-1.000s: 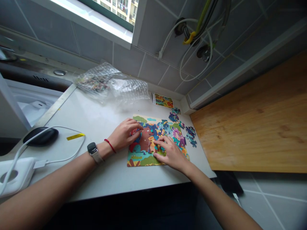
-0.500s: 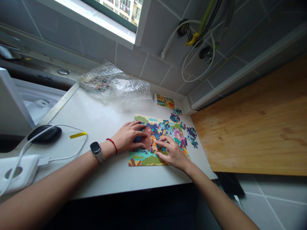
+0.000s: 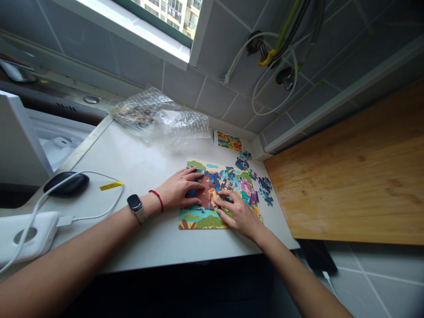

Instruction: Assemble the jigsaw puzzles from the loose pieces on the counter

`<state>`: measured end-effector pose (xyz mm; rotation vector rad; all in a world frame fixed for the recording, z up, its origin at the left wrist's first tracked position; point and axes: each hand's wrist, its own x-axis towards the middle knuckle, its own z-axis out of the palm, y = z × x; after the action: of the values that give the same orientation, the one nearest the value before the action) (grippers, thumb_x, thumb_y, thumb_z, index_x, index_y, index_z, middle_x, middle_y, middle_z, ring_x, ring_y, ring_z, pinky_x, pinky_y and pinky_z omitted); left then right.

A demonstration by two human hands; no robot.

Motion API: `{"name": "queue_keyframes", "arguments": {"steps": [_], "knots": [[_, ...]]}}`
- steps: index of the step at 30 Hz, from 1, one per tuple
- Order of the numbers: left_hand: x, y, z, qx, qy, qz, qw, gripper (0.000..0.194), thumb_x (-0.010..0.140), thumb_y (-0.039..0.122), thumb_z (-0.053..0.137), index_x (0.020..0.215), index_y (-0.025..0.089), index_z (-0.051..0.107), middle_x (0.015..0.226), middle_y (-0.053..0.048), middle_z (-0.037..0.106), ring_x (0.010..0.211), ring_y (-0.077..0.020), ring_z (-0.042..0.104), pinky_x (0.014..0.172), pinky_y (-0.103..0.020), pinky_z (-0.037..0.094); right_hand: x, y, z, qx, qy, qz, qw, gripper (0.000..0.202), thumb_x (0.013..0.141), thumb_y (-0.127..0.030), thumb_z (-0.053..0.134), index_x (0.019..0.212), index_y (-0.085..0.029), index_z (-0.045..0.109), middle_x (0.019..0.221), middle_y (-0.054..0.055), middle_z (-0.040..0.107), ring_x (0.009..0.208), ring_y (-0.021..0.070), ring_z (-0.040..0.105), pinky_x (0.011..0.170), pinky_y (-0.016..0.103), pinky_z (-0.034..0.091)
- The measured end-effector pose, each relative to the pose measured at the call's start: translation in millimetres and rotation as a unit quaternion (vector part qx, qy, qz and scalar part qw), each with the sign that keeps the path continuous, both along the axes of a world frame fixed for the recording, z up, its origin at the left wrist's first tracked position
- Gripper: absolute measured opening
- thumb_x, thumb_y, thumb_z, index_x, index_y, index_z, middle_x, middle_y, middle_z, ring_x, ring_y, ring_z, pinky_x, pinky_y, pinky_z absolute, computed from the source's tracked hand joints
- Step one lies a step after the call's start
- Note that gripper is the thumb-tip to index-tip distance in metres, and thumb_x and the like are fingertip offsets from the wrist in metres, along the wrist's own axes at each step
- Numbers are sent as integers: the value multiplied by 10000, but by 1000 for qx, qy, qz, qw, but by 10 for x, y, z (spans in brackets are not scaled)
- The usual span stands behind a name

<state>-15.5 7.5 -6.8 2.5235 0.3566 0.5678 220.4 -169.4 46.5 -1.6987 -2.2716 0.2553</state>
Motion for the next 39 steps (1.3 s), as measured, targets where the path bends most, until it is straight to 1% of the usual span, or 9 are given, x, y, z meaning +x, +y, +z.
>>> {"name": "queue_keyframes", "arguments": {"steps": [7, 13, 19, 21, 24, 27, 30, 35, 39], "knots": [[-7, 13, -34, 0, -2, -2, 1000, 448, 884, 542, 816, 1264, 308, 786, 1572, -108, 590, 1501, -413, 469, 1224, -640, 398, 58, -10, 5, 0, -61, 22, 998, 338, 1012, -204, 615, 1323, -280, 725, 1391, 149, 635, 1261, 307, 663, 1065, 512, 604], [-7, 23, -26, -4, -5, -3, 1000, 418, 872, 518, 833, 1226, 300, 799, 1556, -114, 603, 1494, -431, 476, 1213, -642, 407, 47, -79, 16, -13, -105, 16, 994, 396, 1040, -268, 600, 1428, -311, 663, 1489, 157, 593, 1331, 331, 624, 1072, 544, 595], [-12, 25, -1, 9, 8, -5, 1000, 422, 881, 531, 817, 1228, 292, 795, 1558, -116, 601, 1496, -422, 474, 1220, -631, 403, 82, -238, -113, 22, -61, -7, 998, 475, 1052, -241, 556, 1528, -245, 572, 1465, 176, 630, 1329, 334, 640, 1085, 560, 592], [-11, 20, 5, 10, 10, -7, 1000, 426, 883, 525, 814, 1232, 283, 794, 1561, -125, 597, 1497, -429, 472, 1223, -641, 398, 100, -287, -142, 32, -53, -16, 998, 477, 1054, -245, 556, 1531, -249, 570, 1490, 174, 618, 1361, 332, 627, 1102, 561, 586], [-8, 13, 23, 11, 5, -14, 1000, 428, 882, 509, 818, 1238, 274, 791, 1558, -133, 599, 1496, -426, 476, 1228, -639, 399, 104, -344, -165, 36, -58, -22, 997, 481, 1058, -261, 557, 1540, -256, 566, 1550, 165, 586, 1457, 337, 557, 1157, 584, 545], [-6, 13, 37, 8, -1, -21, 1000, 418, 878, 486, 827, 1236, 273, 791, 1553, -136, 601, 1494, -430, 481, 1226, -647, 402, 72, -362, -183, 28, -74, -13, 997, 514, 1057, -300, 577, 1566, -236, 541, 1624, 167, 526, 1561, 365, 428, 1201, 631, 486], [-11, 29, 34, 1, -4, -18, 1000, 399, 898, 479, 807, 1233, 264, 789, 1556, -143, 597, 1488, -430, 490, 1227, -659, 397, 31, -343, -208, 8, -79, 1, 997, 532, 1057, -325, 586, 1574, -214, 530, 1658, 159, 492, 1600, 378, 354, 1208, 649, 466], [-30, 66, 19, -9, -10, -14, 1000, 324, 972, 444, 718, 1190, 214, 787, 1545, -163, 598, 1476, -368, 520, 1218, -566, 452, -10, -321, -281, 27, -67, -7, 997, 480, 1070, -230, 515, 1547, -215, 562, 1620, 129, 547, 1558, 332, 443, 1219, 599, 476], [-30, 47, 32, -2, -3, -13, 1000, 326, 934, 406, 769, 1202, 220, 787, 1550, -157, 597, 1494, -385, 498, 1242, -595, 419, -43, -343, -345, 56, -56, -21, 997, 560, 1044, -174, 508, 1601, -239, 500, 1618, 124, 550, 1545, 315, 465, 1217, 589, 481]]}}
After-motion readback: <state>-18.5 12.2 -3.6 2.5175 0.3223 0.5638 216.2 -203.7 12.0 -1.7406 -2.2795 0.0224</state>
